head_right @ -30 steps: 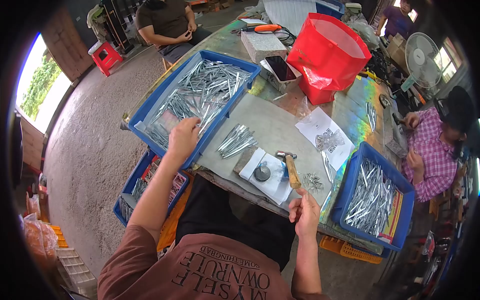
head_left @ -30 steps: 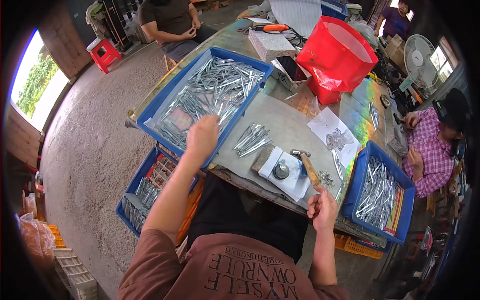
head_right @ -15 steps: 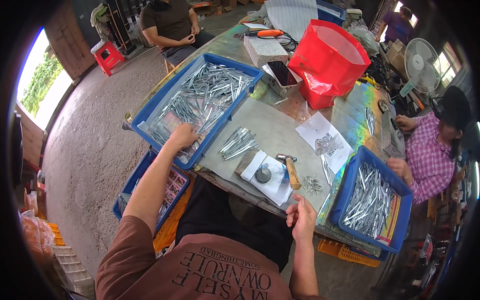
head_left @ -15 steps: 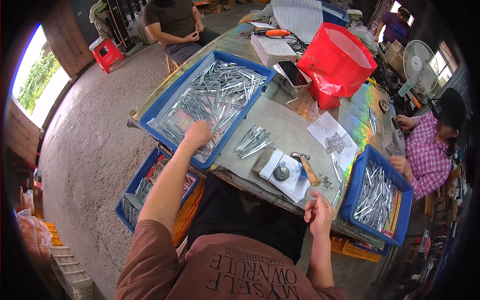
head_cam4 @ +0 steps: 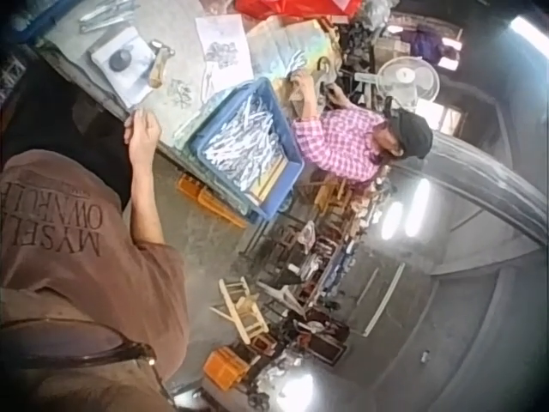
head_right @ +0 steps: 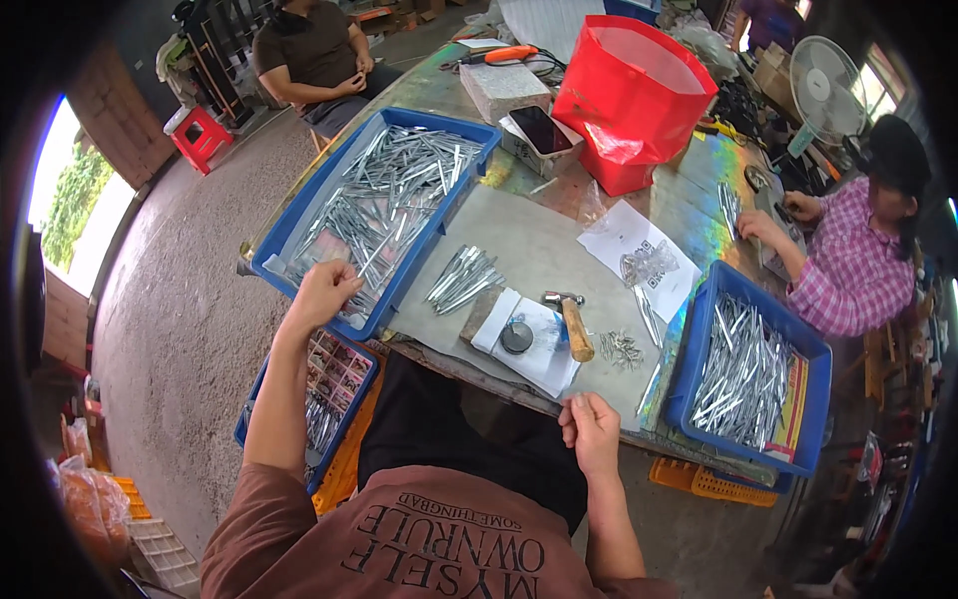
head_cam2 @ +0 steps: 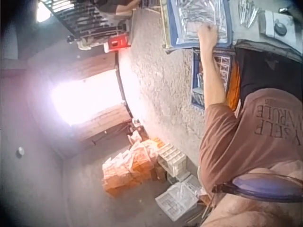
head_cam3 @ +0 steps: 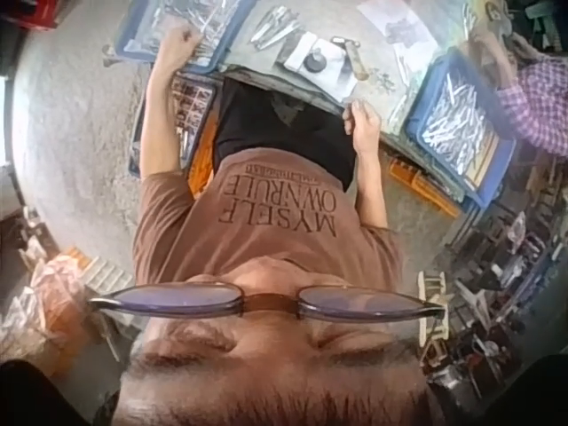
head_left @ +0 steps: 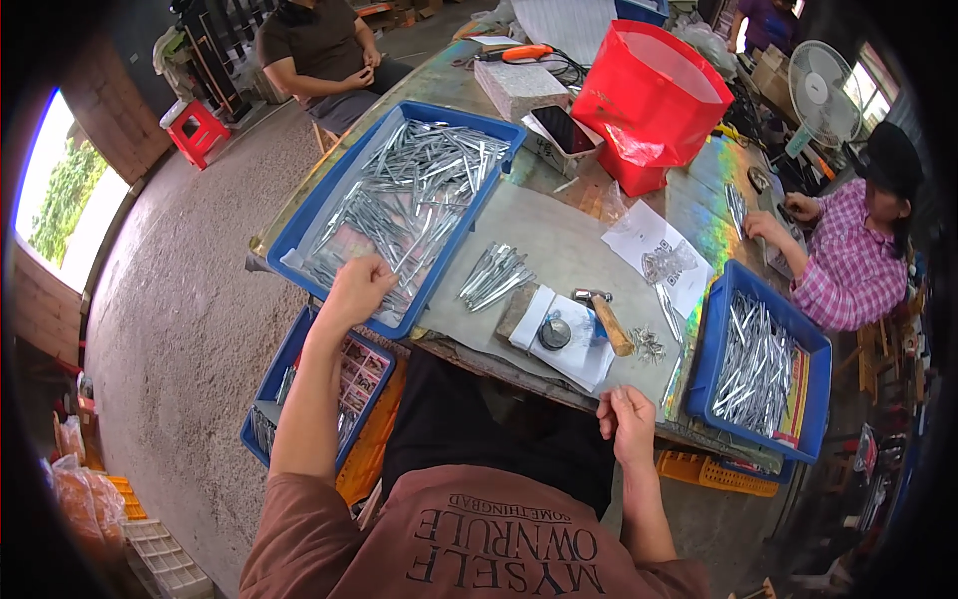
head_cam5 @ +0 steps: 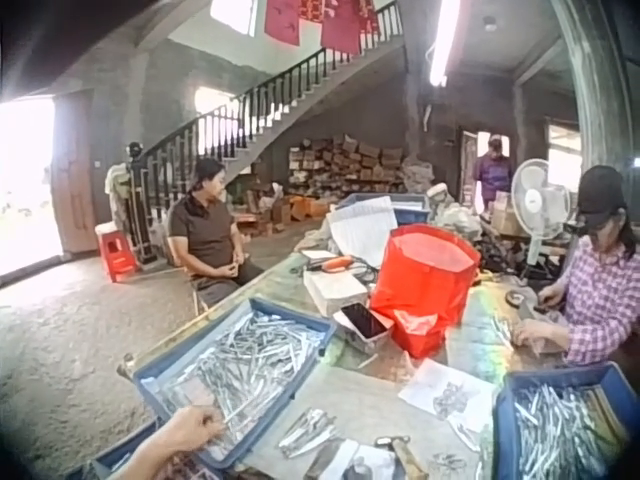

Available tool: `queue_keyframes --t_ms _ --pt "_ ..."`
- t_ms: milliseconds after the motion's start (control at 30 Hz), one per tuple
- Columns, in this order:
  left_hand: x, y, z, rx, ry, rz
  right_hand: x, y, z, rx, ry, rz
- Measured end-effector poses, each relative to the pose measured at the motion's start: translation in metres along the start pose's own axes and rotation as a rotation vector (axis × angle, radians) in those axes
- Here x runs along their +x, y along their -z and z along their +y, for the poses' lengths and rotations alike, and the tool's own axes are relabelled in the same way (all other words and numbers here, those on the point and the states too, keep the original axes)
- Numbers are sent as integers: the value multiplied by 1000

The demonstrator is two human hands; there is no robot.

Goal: The person assembles metal components by taking metal strips and small pins, inserting the pins into the strips by hand, and hammering them securely into place using a hammer.

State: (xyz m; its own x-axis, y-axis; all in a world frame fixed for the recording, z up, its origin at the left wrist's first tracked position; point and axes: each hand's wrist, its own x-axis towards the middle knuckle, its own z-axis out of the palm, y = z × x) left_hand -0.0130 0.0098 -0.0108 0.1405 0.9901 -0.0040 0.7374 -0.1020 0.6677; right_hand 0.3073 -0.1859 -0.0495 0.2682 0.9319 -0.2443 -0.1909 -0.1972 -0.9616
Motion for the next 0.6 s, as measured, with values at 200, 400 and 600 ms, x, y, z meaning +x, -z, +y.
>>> queue_keyframes --t_ms 200,400,600 --pt "-53 1 41 -419 55 -352 -6 -19 -11 -147 15 -23" --pt "-89 -44 54 -402 -179 -729 -8 -39 -14 -242 317 -157" --pt "-102 -73 69 -424 -207 -867 -10 -33 -10 -560 470 -190"
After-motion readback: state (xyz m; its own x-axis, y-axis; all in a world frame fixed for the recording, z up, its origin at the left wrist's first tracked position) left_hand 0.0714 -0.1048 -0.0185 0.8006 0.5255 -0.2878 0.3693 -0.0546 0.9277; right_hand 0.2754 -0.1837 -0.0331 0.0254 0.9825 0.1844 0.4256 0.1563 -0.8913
